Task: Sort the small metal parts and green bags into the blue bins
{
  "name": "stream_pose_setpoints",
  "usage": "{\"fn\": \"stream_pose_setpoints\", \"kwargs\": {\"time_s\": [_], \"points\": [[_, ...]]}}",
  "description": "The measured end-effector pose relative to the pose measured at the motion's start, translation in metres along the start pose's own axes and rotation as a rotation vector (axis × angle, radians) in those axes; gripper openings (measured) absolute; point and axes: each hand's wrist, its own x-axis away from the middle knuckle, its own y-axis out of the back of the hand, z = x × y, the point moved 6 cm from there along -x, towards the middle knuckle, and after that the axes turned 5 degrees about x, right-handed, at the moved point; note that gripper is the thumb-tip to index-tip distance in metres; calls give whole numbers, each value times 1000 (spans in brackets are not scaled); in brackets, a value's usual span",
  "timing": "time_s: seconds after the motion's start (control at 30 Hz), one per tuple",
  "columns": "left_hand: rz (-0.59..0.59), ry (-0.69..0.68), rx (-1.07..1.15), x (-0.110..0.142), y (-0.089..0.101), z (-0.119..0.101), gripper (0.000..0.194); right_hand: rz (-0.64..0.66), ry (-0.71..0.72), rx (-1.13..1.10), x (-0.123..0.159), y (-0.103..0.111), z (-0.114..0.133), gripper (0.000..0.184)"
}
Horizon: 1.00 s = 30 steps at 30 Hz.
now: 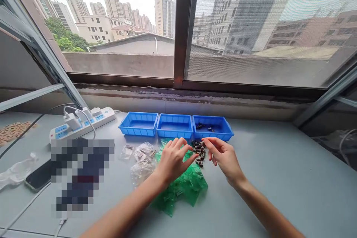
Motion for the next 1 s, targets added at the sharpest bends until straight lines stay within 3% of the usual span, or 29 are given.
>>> {"fn": "stream_pose_setpoints", "kwargs": {"time_s": [0.4, 0.63, 1.0], "points": [[-75, -36, 13, -9, 19, 4, 26, 110, -76, -68, 0, -7, -6, 44], [-36, -48, 4, -5, 10, 2, 23, 147, -164, -135, 1, -11, -11, 47], [-26, -17, 18, -3, 9, 1, 25, 186, -167, -103, 4, -17, -10, 50]]}}
